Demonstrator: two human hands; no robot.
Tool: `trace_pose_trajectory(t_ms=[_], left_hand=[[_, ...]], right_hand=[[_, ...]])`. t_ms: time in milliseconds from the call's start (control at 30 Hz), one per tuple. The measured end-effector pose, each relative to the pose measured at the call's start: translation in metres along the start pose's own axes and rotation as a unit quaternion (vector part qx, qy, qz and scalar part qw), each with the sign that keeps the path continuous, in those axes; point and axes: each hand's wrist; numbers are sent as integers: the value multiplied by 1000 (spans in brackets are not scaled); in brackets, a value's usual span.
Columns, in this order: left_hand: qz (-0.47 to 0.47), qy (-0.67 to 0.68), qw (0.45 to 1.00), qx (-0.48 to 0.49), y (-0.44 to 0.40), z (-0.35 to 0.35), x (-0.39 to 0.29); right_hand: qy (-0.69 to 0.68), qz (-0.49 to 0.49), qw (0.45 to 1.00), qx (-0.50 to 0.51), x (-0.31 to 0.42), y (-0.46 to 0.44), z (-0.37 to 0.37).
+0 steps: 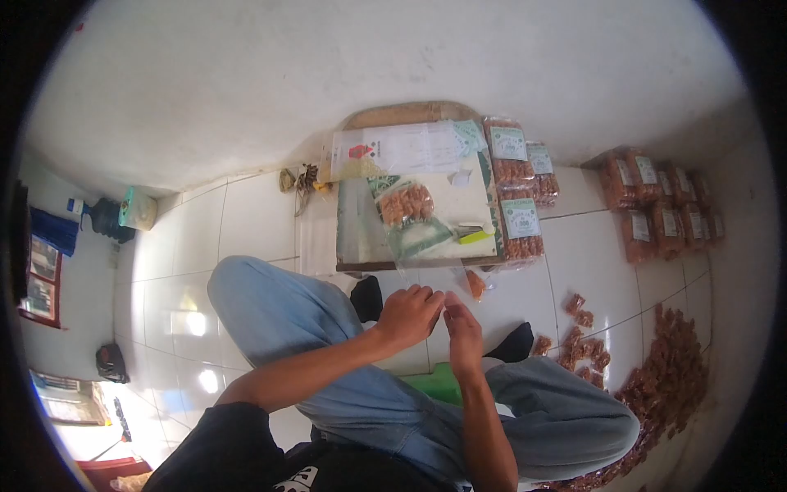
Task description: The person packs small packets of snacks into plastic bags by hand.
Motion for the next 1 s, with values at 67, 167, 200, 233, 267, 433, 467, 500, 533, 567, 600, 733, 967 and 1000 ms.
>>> trace_pose_trajectory(t_ms=[67,167,200,233,267,433,467,500,533,567,600,733,967,1000], left_hand=[[3,20,1000,-23,0,4,-2],[17,8,1000,-11,0,7,-2],[34,12,999,-18,-2,12,-2],[49,15,998,-25,-5,18,-1],[37,12,999,-18,-7,22,-1],[73,46,996,-23,-7,29,-2],[70,46,996,-18,-5,28,-2],[71,47,996,-10,-4,26,-3],[74,48,996,-2,-2,24,-5],[71,48,996,2,0,20,-6],[67,43,997,2,0,17,-7],[56,44,997,-16,1,14,-13],[26,85,995,-46,-3,14,-20],[28,84,995,-45,-3,13,-22]], right_hand=[[190,8,981,39,-11,-7,4],[235,134,953,138,-5,-25,-13],[210,101,961,151,5,-32,-20],[184,71,967,164,9,-36,-23],[135,52,975,168,1,-42,-21],[29,-18,993,116,-7,-44,-26],[-9,-63,992,108,-3,-41,-27],[-12,-63,992,106,3,-37,-28],[-99,-98,982,125,10,-32,-30],[-185,-130,963,144,13,-31,-32],[-189,-129,963,142,14,-34,-35],[-270,-105,946,146,-2,-54,-28],[-88,-97,983,126,-16,-85,-45],[-88,-97,983,126,-7,-86,-53]])
Point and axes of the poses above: each hand's wrist, its own y-axis away from the middle knuckle, its own z-axis out of the back of the hand, x = y × z, and after that the axes turned 5 degrees about -z, right-handed
